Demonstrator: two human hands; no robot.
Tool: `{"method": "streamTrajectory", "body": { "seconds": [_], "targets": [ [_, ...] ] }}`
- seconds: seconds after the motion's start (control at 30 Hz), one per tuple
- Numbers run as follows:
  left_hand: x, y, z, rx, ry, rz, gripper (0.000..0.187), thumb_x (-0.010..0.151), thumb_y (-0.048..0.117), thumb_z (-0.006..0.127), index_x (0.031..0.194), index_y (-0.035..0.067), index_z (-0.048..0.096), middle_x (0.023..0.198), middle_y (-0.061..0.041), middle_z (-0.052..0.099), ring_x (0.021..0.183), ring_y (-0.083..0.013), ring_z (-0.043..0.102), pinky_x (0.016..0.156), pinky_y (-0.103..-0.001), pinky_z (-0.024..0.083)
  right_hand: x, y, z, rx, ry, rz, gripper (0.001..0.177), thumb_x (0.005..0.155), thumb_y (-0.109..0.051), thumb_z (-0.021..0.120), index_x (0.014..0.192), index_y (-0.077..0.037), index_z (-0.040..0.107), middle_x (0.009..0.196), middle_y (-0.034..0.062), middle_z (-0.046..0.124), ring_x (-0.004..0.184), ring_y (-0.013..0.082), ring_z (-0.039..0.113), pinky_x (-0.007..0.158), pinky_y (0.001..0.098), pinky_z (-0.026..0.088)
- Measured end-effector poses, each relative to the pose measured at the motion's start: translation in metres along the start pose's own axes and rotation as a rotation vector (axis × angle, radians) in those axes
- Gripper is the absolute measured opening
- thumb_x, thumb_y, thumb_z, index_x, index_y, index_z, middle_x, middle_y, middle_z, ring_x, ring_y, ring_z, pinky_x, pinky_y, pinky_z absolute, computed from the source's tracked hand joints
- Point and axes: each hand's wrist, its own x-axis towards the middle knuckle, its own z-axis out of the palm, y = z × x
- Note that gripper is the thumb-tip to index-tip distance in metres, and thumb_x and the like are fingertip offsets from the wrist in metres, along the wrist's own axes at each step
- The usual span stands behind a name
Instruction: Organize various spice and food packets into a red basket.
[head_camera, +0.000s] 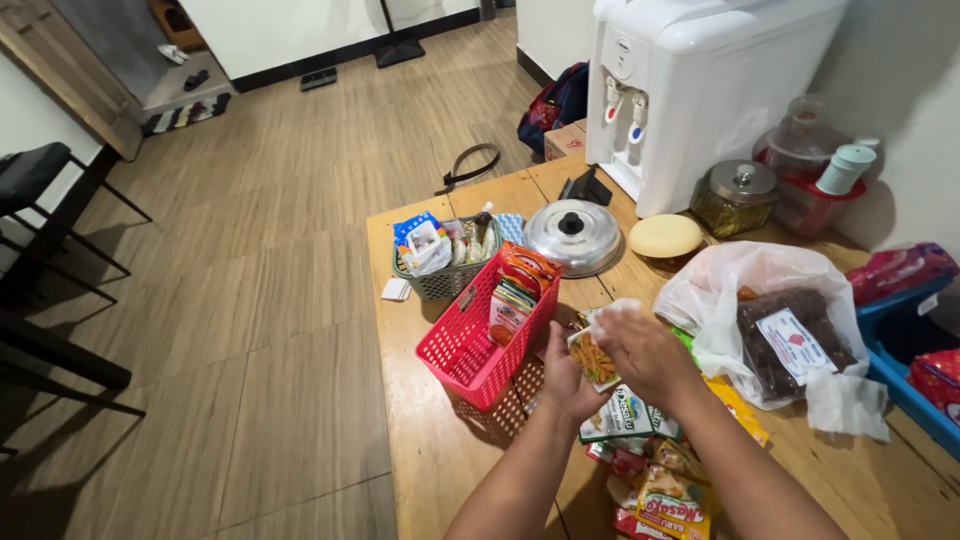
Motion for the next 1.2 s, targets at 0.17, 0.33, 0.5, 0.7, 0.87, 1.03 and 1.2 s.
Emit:
{"method": "streamTrajectory", "body": {
  "seconds": [0.17,0.33,0.5,0.7,0.87,1.03,1.2],
  "targets": [
    [-0.011,-0.002,0.037,0.003,-0.094,-0.014,0.099,0.093,0.085,0.031,0.151,0.007,0.051,0.151,-0.014,0.055,0.138,-0.0328,0.053,0.117,-0.049,0.040,0.003,0.008,0.023,-0.318,0.281,-0.498,0.071,0.097,-0.056,0.041,0.151,-0.010,0.044,0.159,0.0141,0.043,0.149,0.0368,0.035,0.120,0.0549,0.022],
    [0.011,0.003,-0.005,0.054,0.164,0.161,0.091,0.089,0.086,0.028,0.152,0.022,0.047,0.154,-0.012,0.050,0.135,-0.0306,0.052,0.117,-0.049,0.040,-0.006,-0.011,0.048,-0.125,0.280,-0.667,0.089,0.106,-0.065,0.023,0.161,0.005,0.020,0.168,0.0257,0.023,0.156,0.0418,0.021,0.123,0.0575,0.012],
    [-0.008,0.003,0.020,-0.009,-0.201,0.038,0.111,0.091,0.091,0.027,0.158,0.005,0.046,0.159,-0.015,0.048,0.133,-0.0293,0.052,0.118,-0.043,0.039,0.014,0.018,0.035,-0.297,0.177,-0.437,0.085,0.102,-0.065,0.012,0.163,-0.006,0.019,0.170,0.0187,0.022,0.159,0.0328,0.019,0.128,0.0528,0.011],
    [-0.004,0.003,0.036,0.191,-0.030,0.145,0.107,0.089,0.086,0.026,0.157,0.005,0.043,0.159,-0.014,0.049,0.146,-0.0278,0.048,0.124,-0.041,0.035,0.005,0.007,0.045,-0.093,0.323,-0.526,0.095,0.104,-0.072,0.019,0.160,0.004,0.015,0.168,0.0299,0.016,0.157,0.0434,0.013,0.127,0.0517,0.011],
    [-0.011,0.006,0.036,0.160,0.102,0.182,0.097,0.093,0.082,0.029,0.153,0.008,0.045,0.153,-0.014,0.052,0.144,-0.0303,0.047,0.120,-0.044,0.037,0.004,0.005,0.046,-0.057,0.185,-0.570,0.099,0.097,-0.075,0.016,0.162,-0.002,0.017,0.170,0.0213,0.020,0.159,0.0347,0.017,0.128,0.0499,0.011],
    [-0.012,-0.003,0.027,0.408,0.098,0.064,0.071,0.102,0.064,0.039,0.150,0.012,0.050,0.147,-0.009,0.058,0.140,-0.0265,0.052,0.119,-0.044,0.039,0.018,0.021,0.039,-0.026,0.266,-0.459,0.092,0.097,-0.067,0.017,0.163,-0.003,0.024,0.170,0.0222,0.025,0.157,0.0355,0.018,0.124,0.0509,0.008],
    [0.000,-0.002,0.004,0.369,0.104,-0.020,0.048,0.110,0.037,0.046,0.148,0.010,0.054,0.136,-0.011,0.066,0.121,-0.0259,0.065,0.110,-0.046,0.051,0.038,0.061,0.059,1.313,0.341,0.401,0.048,0.110,-0.035,0.048,0.140,0.001,0.057,0.123,0.0199,0.065,0.107,0.0304,0.069,0.088,0.0441,0.053]
  ]
}}
